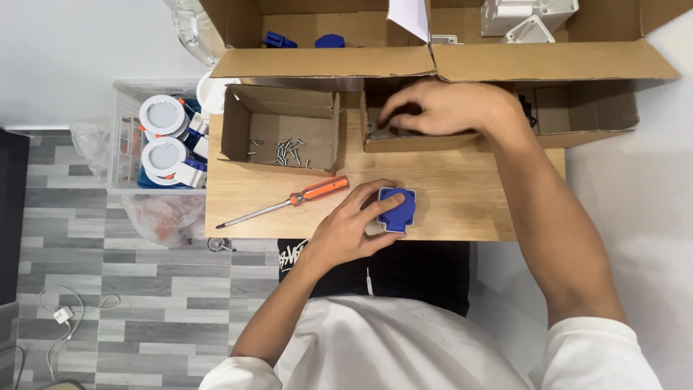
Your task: Picking electrical components and screws from boxes and assembling them using a screwdriver.
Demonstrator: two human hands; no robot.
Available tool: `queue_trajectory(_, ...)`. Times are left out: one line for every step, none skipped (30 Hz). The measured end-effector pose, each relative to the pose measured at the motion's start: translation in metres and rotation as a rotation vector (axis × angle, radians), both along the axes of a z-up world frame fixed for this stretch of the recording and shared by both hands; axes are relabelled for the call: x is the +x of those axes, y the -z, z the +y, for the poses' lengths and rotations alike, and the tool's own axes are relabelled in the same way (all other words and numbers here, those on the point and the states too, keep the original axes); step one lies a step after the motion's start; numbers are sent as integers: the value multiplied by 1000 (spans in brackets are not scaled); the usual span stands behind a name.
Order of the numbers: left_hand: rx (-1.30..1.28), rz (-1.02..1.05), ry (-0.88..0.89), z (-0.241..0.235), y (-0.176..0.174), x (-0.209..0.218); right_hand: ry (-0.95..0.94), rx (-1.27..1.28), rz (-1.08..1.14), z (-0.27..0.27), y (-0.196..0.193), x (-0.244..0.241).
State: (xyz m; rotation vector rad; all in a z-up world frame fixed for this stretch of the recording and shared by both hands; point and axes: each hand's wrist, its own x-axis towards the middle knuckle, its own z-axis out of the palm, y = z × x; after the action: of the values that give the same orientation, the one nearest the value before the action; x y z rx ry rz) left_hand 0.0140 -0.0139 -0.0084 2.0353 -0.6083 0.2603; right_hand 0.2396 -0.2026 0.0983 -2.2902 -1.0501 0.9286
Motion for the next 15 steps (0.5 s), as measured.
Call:
queue_trajectory(-1,0,-3,0,1,-1,-3,-1,0,2,5,3)
queue_trajectory(-2,2,0,0,2,0,17,-132,-29,4,10,7)
queue_trajectory(-2,3,3,0,2,1,39,-262,-59,5,14,12)
queue_trajectory(-4,1,-1,1,3,1,36,-264,-61,4,29,15)
queue_trajectory(-7,5,2,1,4,1,68,-307,-84,3,43,18)
queue_trajectory(-10,11,4,1,4,0,99,-350,-105,1,58,21)
queue_trajectory(-12,11,0,1,6,0,96,-352,-106,2,58,19)
queue_trajectory(-12,11,3,2,7,0,92,-393,-162,1,57,18)
queue_trajectory(-12,12,5,2,8,0,89,-434,-218,1,57,16)
queue_trajectory(-13,11,6,2,8,0,89,-434,-218,1,52,13)
queue_trajectory(-13,12,8,2,7,1,103,-417,-214,2,47,10)
queue_trajectory(-14,16,12,2,7,0,116,-400,-207,2,43,6)
queue_trajectory(-14,19,13,2,6,0,117,-400,-205,3,34,1)
queue_trajectory(-17,11,15,2,5,0,138,-373,-198,4,24,-4)
queue_trajectory(-20,3,17,2,4,1,158,-347,-192,5,14,-8)
